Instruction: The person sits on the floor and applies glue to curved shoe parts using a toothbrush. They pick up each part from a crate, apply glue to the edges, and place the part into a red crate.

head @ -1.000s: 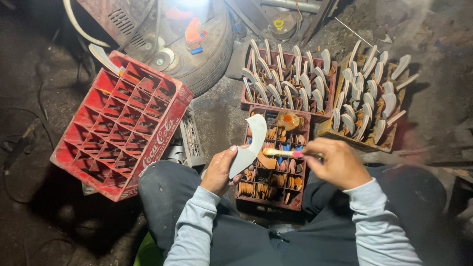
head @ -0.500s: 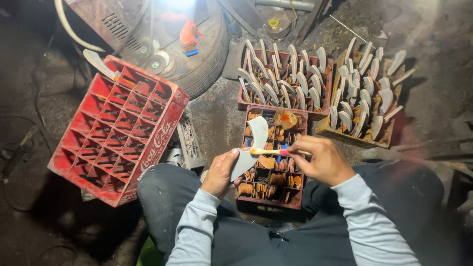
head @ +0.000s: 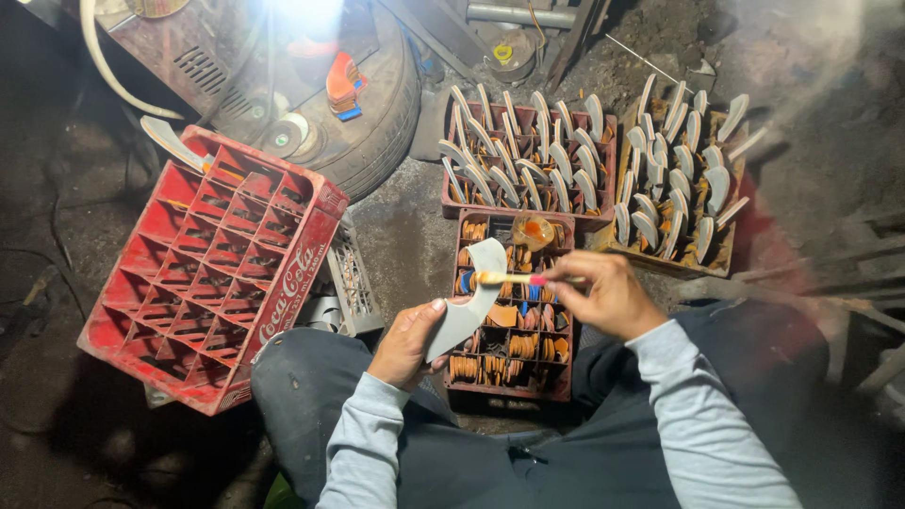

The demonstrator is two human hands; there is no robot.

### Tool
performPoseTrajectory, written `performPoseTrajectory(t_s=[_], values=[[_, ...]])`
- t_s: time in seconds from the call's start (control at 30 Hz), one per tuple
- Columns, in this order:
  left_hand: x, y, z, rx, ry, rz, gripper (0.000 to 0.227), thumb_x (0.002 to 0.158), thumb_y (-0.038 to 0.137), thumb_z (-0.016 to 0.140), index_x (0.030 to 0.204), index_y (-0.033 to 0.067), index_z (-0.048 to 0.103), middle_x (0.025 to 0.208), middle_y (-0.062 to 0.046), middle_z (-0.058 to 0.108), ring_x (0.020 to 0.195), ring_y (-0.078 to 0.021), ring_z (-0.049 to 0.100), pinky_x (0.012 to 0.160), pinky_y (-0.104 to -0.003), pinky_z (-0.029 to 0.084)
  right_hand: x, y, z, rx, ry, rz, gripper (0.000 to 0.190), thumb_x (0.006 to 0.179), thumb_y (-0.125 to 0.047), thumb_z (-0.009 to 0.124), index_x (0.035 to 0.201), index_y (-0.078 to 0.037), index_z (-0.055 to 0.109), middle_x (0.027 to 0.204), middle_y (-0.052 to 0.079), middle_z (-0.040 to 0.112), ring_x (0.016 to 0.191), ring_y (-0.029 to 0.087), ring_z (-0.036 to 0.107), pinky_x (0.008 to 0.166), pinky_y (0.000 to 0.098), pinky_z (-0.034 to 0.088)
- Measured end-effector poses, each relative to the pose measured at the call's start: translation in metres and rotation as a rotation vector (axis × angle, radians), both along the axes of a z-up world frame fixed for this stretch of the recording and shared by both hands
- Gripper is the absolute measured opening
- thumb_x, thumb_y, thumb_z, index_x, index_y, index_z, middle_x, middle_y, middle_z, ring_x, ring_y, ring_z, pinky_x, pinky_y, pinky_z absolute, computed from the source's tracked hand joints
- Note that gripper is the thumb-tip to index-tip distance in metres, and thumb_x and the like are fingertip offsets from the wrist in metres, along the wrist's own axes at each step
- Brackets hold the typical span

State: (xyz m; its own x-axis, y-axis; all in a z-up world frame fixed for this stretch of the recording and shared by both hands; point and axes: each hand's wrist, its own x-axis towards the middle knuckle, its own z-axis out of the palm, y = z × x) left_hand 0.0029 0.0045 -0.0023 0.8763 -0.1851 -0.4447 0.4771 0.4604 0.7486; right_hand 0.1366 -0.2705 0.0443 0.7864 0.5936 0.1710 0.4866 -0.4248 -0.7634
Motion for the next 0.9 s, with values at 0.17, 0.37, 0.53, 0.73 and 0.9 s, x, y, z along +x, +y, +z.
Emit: performPoseTrajectory(t_s=[0.17, 0.37, 0.53, 0.73, 0.9], values=[[-0.002, 0.002, 0.006, -0.009, -0.061, -0.111, 0.054, 0.109, 0.037, 0.051, 0.138, -0.0049, 0.068, 0.081, -0.006, 0.068, 0.051, -0.0069, 0.049, 0.043, -0.02, 0.038, 0.012, -0.017, -0.003, -0.011, -0.1, -0.186, 0.015, 0.089, -0.007, 0.073, 0.103, -0.003, 0.076, 0.088, 0.009, 0.074, 0.08, 0.018, 0.072, 0.073, 0.0304, 0.054], [-0.002, 0.004, 0.012, -0.218, -0.038, 0.036, 0.069, 0.092, 0.023, 0.062, 0.152, 0.0005, 0.036, 0.113, -0.013, 0.066, 0.083, -0.0183, 0.07, 0.063, -0.034, 0.059, 0.018, -0.028, -0.029, 0.151, 0.181, -0.29, 0.017, 0.095, -0.012, 0.068, 0.109, -0.004, 0.074, 0.095, 0.008, 0.076, 0.086, 0.018, 0.071, 0.076, 0.0295, 0.056], [-0.003, 0.007, 0.007, -0.356, -0.155, 0.155, 0.062, 0.096, 0.015, 0.072, 0.146, 0.0023, 0.038, 0.111, -0.007, 0.054, 0.095, -0.0178, 0.062, 0.072, -0.034, 0.056, 0.057, -0.029, -0.084, -0.206, 0.178, -0.452, 0.018, 0.098, -0.016, 0.064, 0.109, -0.008, 0.076, 0.092, 0.013, 0.079, 0.087, 0.021, 0.078, 0.084, 0.0368, 0.06], [-0.004, 0.004, -0.001, -0.168, -0.062, 0.253, 0.055, 0.089, 0.015, 0.071, 0.135, 0.0156, 0.042, 0.098, -0.01, 0.062, 0.077, -0.0182, 0.062, 0.055, -0.026, 0.047, 0.102, -0.01, -0.15, -0.722, 0.263, -0.393, 0.028, 0.093, -0.01, 0.063, 0.117, -0.012, 0.076, 0.107, 0.021, 0.075, 0.099, 0.037, 0.073, 0.095, 0.0485, 0.055], [-0.001, 0.009, -0.016, -0.04, 0.039, 0.287, 0.036, 0.093, 0.013, 0.066, 0.125, 0.0035, 0.051, 0.095, -0.013, 0.068, 0.075, -0.0186, 0.063, 0.058, -0.029, 0.049, 0.119, -0.015, -0.191, -0.775, 0.264, -0.383, 0.038, 0.085, -0.006, 0.068, 0.121, -0.017, 0.075, 0.114, 0.02, 0.073, 0.105, 0.037, 0.072, 0.098, 0.0498, 0.053]])
